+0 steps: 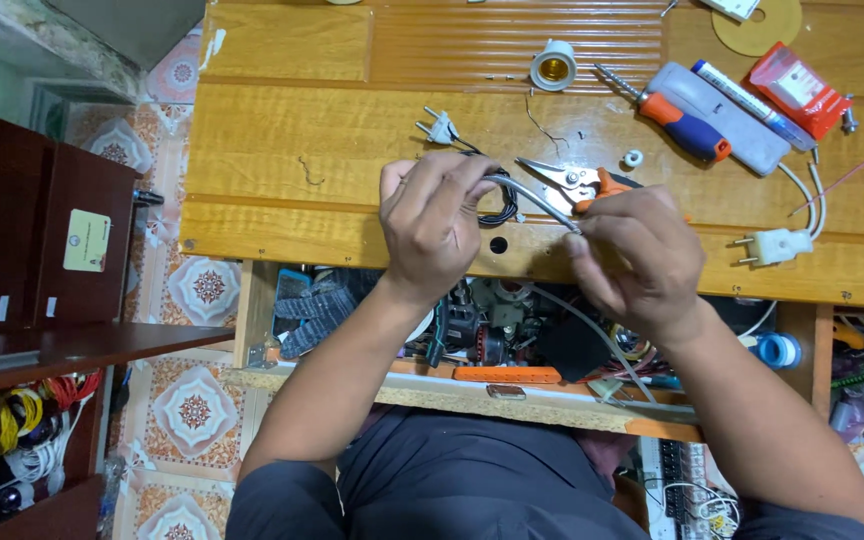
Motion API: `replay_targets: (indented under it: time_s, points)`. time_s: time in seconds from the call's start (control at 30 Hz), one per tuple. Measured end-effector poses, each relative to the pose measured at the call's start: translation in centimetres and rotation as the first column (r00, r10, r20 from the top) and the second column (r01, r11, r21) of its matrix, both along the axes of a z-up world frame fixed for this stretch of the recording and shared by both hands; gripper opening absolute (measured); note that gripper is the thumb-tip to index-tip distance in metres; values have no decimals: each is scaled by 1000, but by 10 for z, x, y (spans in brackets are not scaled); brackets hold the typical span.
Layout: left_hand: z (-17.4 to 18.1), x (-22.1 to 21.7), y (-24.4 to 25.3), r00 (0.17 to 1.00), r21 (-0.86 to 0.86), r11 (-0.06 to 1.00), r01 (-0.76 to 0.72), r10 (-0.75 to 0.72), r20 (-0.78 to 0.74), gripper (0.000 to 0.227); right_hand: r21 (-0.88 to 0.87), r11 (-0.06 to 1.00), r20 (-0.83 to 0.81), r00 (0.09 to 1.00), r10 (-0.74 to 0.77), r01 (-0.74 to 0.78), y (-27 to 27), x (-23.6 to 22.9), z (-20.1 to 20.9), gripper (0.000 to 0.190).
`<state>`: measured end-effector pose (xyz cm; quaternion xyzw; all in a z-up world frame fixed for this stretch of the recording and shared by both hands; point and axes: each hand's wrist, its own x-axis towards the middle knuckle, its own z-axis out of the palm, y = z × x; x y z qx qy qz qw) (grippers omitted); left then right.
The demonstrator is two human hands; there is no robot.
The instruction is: Wiring a light bulb socket and plug assembly using pliers and wire strippers
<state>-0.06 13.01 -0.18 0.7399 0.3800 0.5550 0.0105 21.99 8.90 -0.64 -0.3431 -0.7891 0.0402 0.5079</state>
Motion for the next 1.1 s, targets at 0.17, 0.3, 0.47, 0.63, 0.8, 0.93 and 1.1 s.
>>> replay_targets:
  time_s: [0.17,0.3,0.47,0.63,0.8,0.93,1.1]
  points:
    - [0,-1,1,1000,35,999,9,-9,1,17,62,997,12,999,-48,47,-1,6,-3,9]
    - [-1,-1,-1,1000,52,999,9,-10,23,18,74,996,-5,998,-56,56,-1,6,-3,10]
    - [-3,3,-1,998,58,998,20,-23,53,19,89,995,-10,999,-47,48,-1,6,0,11]
    - [-7,5,1,999,53,998,21,-24,48,20,101,994,-25,999,-40,42,-1,8,-3,11]
    - [-8,7,-1,997,8,999,48,-49,53,28,144,989,-34,999,-31,36,0,7,-2,15]
    - [-1,8,-11,995,-20,996,85,-84,47,35,148,988,-41,999,-33,39,1,7,2,14]
    - [11,12,-19,976,-52,975,214,-212,49,40,183,983,-36,999,-28,34,1,3,5,15]
